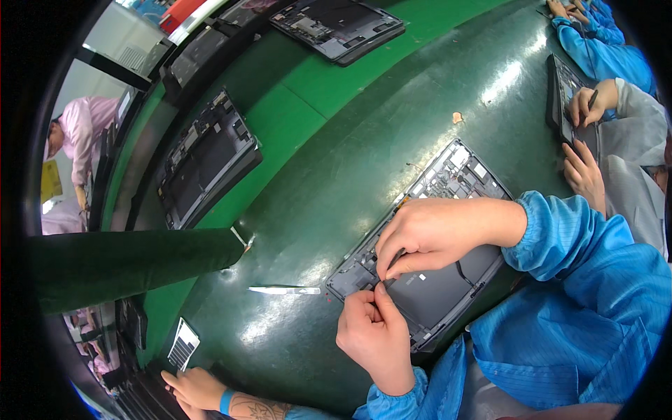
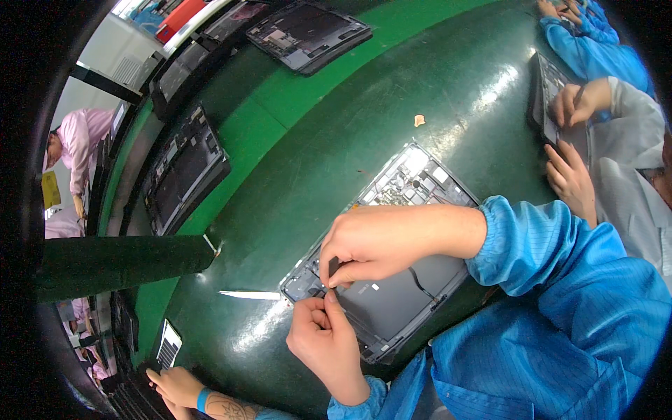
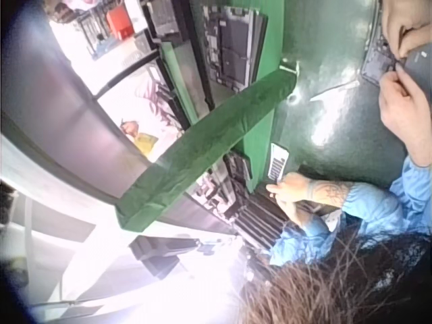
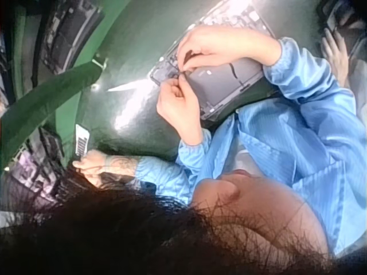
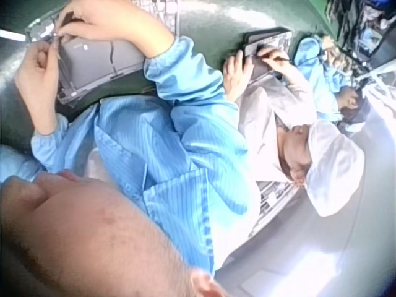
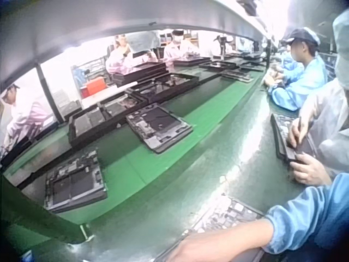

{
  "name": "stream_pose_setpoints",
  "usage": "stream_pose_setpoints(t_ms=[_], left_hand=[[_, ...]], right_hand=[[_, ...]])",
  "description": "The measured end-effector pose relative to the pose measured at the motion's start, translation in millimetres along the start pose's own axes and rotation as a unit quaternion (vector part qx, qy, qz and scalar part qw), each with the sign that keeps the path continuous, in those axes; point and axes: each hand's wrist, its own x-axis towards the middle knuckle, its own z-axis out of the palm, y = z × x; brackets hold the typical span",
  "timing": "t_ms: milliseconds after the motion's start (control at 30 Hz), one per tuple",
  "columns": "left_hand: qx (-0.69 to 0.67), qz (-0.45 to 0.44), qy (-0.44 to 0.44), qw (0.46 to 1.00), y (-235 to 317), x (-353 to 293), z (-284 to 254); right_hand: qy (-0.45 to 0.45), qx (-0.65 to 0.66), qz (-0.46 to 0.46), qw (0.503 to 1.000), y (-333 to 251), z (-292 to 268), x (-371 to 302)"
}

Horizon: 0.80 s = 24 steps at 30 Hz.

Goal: The person takes tablet assemblies from an upper shelf, secures internal cables and components into each chassis using tweezers and their fingers, and places the assembled tablets back onto the shelf.

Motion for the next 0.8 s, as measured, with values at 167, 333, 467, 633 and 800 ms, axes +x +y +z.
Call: stream_pose_setpoints(t_ms=[167,333,467,633,800], left_hand=[[0.003,-0.004,0.0,1.0,6.1,-6.4,12.4],[-0.011,0.01,0.04,0.999,8.3,-6.5,13.0],[-0.025,-0.005,0.016,1.0,19.4,-12.1,18.3],[-0.009,-0.01,0.024,1.0,7.4,-12.0,8.9],[-0.017,-0.001,0.018,1.0,0.2,-14.1,5.2]], right_hand=[[0.016,-0.023,0.057,0.998,-5.7,3.6,-18.4],[0.125,-0.061,-0.008,0.99,-9.0,21.3,-27.9],[0.141,-0.064,0.012,0.988,-16.0,16.8,-46.7],[0.113,0.013,0.029,0.993,-10.4,24.1,-33.6],[0.117,0.017,0.052,0.992,-13.9,31.6,-28.9]])
